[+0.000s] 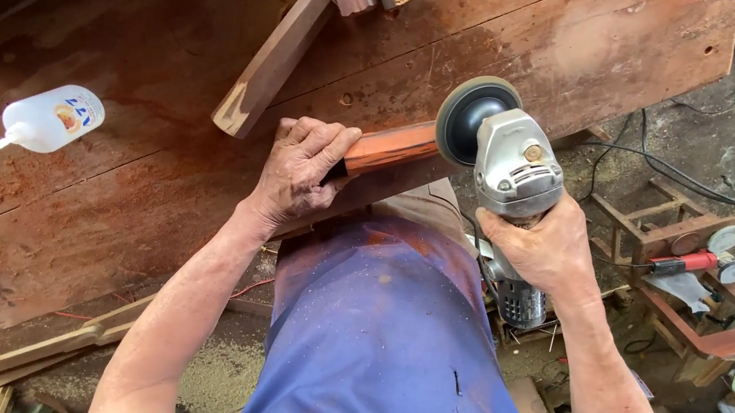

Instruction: Sanding a small wooden block using a handheld angle grinder with a sanding disc in a workshop.

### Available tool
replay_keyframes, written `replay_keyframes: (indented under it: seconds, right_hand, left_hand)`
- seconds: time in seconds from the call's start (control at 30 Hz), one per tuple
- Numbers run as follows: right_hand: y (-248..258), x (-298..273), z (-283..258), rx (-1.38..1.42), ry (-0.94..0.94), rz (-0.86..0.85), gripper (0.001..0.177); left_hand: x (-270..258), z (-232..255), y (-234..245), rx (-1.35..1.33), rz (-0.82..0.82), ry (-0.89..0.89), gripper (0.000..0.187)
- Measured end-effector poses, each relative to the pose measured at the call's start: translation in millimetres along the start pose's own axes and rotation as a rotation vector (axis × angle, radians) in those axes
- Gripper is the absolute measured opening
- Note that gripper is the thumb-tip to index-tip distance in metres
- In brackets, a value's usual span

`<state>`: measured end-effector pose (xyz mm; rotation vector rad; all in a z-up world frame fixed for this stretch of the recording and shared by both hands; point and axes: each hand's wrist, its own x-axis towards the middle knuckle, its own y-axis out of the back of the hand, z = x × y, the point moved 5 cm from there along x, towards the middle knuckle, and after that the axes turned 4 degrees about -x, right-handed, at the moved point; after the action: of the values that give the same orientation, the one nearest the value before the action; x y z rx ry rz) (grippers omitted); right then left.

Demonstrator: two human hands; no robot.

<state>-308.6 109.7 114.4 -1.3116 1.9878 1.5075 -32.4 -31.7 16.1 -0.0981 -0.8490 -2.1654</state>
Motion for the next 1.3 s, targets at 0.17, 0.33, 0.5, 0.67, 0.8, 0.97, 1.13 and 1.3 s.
replay_keyframes:
  seconds: [0.17, 0.33, 0.5, 0.67, 0.8, 0.97, 1.13, 1.3]
  right_hand:
    - [-1, 0, 1, -0.012, -0.012, 0.004, 0.053]
    - [-6, -6, -8, -0.021, -0.012, 0.018, 0.055]
    - [-17, -14, -27, 0.019, 0.083, 0.025, 0.055]
    - [-31, -23, -43, -0.130, -0.039, -0.059, 0.062]
    - [-47, -40, -51, -0.283, -0.094, -0.202, 0.063]
    - [-41, -45, -48, -0.252, -0.087, -0.240, 0.062]
    - [-14, -33, -23, -0.270, -0.167, -0.136, 0.067]
    - [20, -26, 21, -0.029, -0.127, 0.039, 0.048]
  left_hand:
    - [1, 1, 0, -0.015, -0.008, -0.003, 0.057]
    - [5, 3, 2, -0.001, -0.009, -0.014, 0.054]
    - [2, 2, 0, 0.020, 0.007, -0.039, 0.056]
    - [0, 0, 3, 0.007, 0.001, -0.027, 0.058]
    - [1, 1, 3, -0.013, 0.026, -0.029, 0.051]
    - [1, 3, 4, 0.003, 0.013, -0.024, 0.051]
    - [3, 4, 4, 0.005, 0.013, -0.020, 0.057]
    - [0, 2, 5, 0.001, 0.043, -0.027, 0.055]
